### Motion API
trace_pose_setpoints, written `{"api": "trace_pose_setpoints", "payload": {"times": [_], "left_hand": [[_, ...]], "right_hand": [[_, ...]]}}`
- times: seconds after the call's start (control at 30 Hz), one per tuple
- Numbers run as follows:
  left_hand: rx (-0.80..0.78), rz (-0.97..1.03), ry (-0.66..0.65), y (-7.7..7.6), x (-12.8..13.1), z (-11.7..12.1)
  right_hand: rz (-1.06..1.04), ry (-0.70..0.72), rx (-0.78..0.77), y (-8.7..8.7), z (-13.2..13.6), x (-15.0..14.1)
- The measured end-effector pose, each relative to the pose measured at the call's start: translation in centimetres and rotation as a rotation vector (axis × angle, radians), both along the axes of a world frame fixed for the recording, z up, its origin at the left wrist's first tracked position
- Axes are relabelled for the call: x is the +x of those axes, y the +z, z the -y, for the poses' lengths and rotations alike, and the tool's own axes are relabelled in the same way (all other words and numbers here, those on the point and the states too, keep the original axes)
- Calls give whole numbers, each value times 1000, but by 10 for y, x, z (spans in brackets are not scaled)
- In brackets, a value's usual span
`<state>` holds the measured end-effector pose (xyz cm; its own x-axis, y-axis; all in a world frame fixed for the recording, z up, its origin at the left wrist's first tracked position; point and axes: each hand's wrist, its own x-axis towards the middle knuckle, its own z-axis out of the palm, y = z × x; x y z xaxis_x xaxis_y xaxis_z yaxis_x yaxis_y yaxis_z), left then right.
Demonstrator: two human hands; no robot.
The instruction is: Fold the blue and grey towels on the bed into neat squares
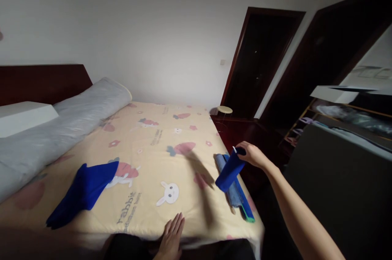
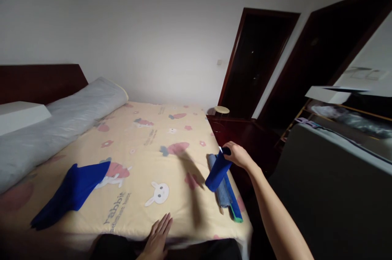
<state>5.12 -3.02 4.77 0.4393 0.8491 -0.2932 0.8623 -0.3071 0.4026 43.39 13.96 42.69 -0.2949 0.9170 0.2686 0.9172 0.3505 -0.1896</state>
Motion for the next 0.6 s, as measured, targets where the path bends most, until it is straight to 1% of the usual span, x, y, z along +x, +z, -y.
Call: {"api": "trace_pose_setpoints", "payload": {"times": [0.07,0.1,0.13,0.17,0.2,0.23,0.27,0.3,0.33,0.37,0.4,0.47,0.5,0.53,0.6], "left_hand": [[-22,8,-9,2,-1,-1],[-29,11,-9,4,-1,-1],[-34,14,-7,7,-1,0],[-36,15,-4,10,0,0],[-35,14,2,13,1,1],[-32,9,9,18,2,3],[-29,2,16,22,3,4],[-27,-7,24,27,4,5],[-27,-19,31,32,5,6],[-28,-29,39,36,7,7],[-29,-36,45,39,7,8],[-34,-44,47,43,8,8],[-35,-47,45,44,9,8],[-34,-47,41,43,9,8],[-27,-42,36,41,9,8]], "right_hand": [[9,-79,118,5,-6,9],[15,-116,179,2,-7,13],[23,-152,239,-5,-6,17],[35,-191,295,-16,-3,20],[49,-237,337,-32,1,22],[65,-285,357,-52,7,23],[79,-346,341,-76,14,23],[90,-407,283,-102,23,22],[100,-450,186,-129,33,21],[103,-484,72,-156,44,18],[103,-503,13,-181,55,16],[101,-538,-68,-222,76,12],[97,-558,-100,-238,84,11],[92,-575,-125,-249,91,12],[80,-604,-163,-263,99,18]]}}
